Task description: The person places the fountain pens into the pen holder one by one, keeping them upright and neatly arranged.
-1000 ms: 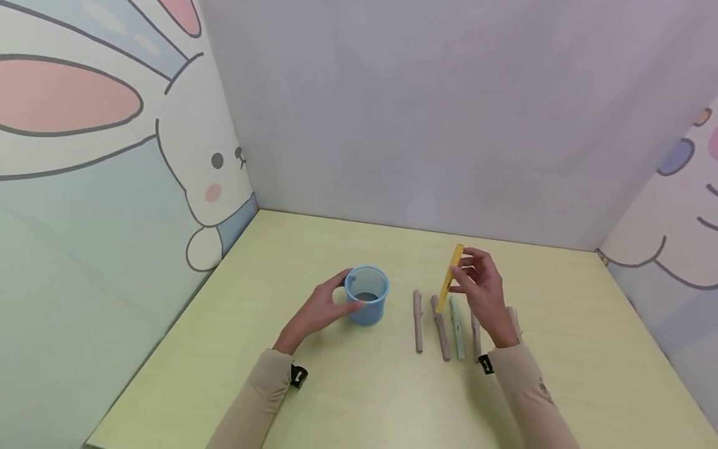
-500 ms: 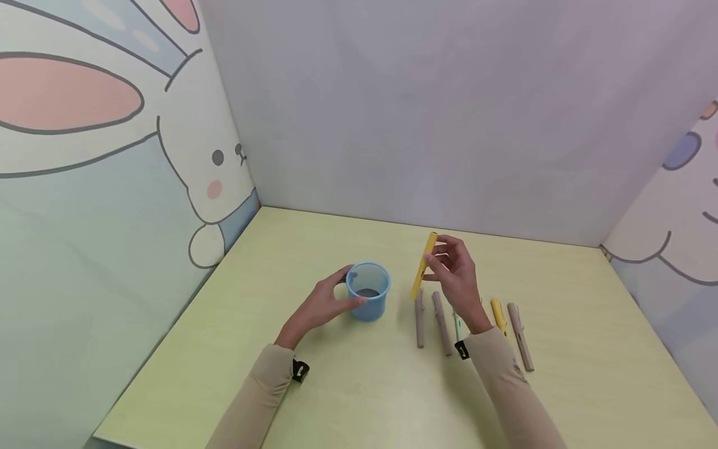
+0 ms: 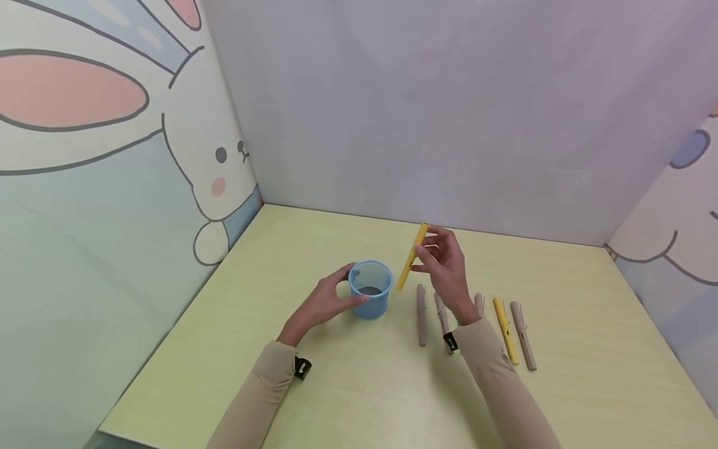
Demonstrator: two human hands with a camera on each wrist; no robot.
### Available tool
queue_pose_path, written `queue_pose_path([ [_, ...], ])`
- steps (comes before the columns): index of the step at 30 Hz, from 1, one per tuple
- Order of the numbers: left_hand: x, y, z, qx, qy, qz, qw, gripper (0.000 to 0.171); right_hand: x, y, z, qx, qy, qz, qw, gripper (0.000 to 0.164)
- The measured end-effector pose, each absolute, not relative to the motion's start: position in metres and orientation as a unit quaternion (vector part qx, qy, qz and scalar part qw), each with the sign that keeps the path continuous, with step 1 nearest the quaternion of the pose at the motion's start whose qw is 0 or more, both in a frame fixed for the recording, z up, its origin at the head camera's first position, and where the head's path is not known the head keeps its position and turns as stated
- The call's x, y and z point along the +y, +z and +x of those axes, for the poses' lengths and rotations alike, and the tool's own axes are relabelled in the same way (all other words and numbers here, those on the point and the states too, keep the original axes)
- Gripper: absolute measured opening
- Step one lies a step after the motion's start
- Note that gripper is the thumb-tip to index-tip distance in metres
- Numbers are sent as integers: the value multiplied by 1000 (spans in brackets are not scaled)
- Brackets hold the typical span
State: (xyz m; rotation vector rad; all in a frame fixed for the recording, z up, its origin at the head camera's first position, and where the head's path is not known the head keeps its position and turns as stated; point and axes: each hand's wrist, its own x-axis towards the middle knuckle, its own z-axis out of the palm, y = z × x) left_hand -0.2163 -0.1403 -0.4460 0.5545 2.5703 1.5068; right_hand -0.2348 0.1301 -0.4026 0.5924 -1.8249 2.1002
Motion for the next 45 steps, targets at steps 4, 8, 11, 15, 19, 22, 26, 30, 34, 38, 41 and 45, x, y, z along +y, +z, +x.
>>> queue_pose_path([
  [4, -140, -446, -216, 847, 496, 181, 59, 81, 125, -402, -236, -625, 739, 201, 150, 42],
  [8, -140, -446, -216, 847, 496, 181, 62, 80, 119, -402, -236, -616, 748, 196, 149, 41],
  [11, -140, -445, -215, 848, 495, 179, 65, 80, 115, -403, -237, -613, 751, 193, 149, 40],
  [15, -140, -445, -215, 850, 492, 176, 66, 80, 110, -406, -237, -624, 745, 186, 144, 41],
  [19, -140, -445, -215, 850, 491, 179, 66, 80, 105, -410, -236, -639, 735, 181, 135, 42],
  [22, -139, -445, -216, 851, 490, 176, 70, 81, 100, -414, -236, -652, 724, 181, 134, 42],
  [26, -138, -444, -216, 853, 488, 168, 76, 82, 94, -419, -236, -676, 703, 177, 129, 41],
  [30, -138, -443, -215, 852, 491, 167, 75, 82, 90, -424, -235, -697, 686, 170, 120, 43],
  [34, -138, -444, -216, 850, 494, 170, 72, 82, 88, -424, -235, -709, 678, 158, 113, 44],
  [38, -138, -446, -216, 849, 494, 173, 71, 82, 85, -410, -226, -720, 670, 148, 102, 41],
  [41, -138, -447, -217, 848, 495, 175, 71, 81, 84, -397, -217, -726, 665, 143, 95, 38],
  [45, -139, -448, -218, 848, 493, 181, 68, 81, 85, -410, -227, -730, 661, 141, 98, 39],
])
